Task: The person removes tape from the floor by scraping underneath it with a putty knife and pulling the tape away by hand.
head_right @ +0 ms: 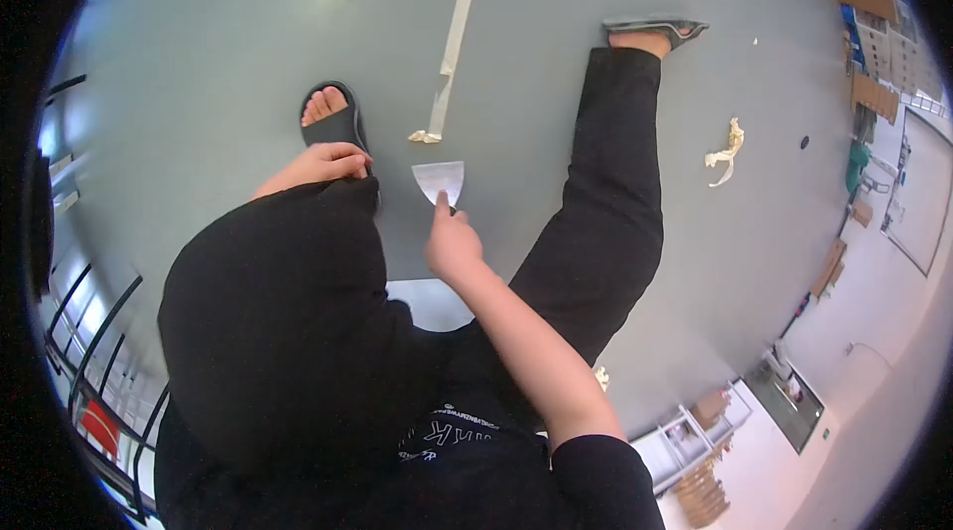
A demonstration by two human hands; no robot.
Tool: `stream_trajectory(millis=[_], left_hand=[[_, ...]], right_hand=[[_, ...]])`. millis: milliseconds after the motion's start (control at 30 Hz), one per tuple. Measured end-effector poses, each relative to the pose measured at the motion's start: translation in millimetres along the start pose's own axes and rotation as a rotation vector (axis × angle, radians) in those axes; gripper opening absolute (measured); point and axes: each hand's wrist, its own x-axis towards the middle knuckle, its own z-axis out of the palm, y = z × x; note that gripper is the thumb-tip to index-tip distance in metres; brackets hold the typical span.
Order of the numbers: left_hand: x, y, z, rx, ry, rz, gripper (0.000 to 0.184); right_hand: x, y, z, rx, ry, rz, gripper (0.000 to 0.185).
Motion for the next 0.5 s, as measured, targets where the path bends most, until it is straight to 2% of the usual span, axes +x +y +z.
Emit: stream_trajectory(millis=[67, 100, 167, 233, 300, 367, 500], left_hand=[[10, 15, 3, 0.758, 0.108, 0.100, 0.025], [19, 11, 6, 0.848, 0.217, 0.335, 0.019], [48, 3, 7, 0.839, 0.220, 0.556, 0.017], [73, -14, 9, 0.820, 0.195, 0.566, 0.017], [77, -7, 17, 0.999, 0.244, 0.437, 0.020], [79, -10, 22, 0.966, 0.319, 0.333, 0.020], [80, -18, 16, 1.069, 0.345, 0.373, 0.019]], right_hand=[[8, 2, 13, -0.021, -0.045, 0.016, 0.086], [8, 3, 16, -0.030, -0.039, 0.027, 0.085], [13, 8, 26, -0.065, -0.041, 0.026, 0.088], [15, 1, 21, -0.070, -0.081, 0.066, 0.089], [21, -2, 18, -0.071, -0.013, 0.011, 0.088], [35, -6, 7, -0.056, 0.040, 0.007, 0.087], [34, -12, 7, 0.002, 0.121, -0.022, 0.085]])
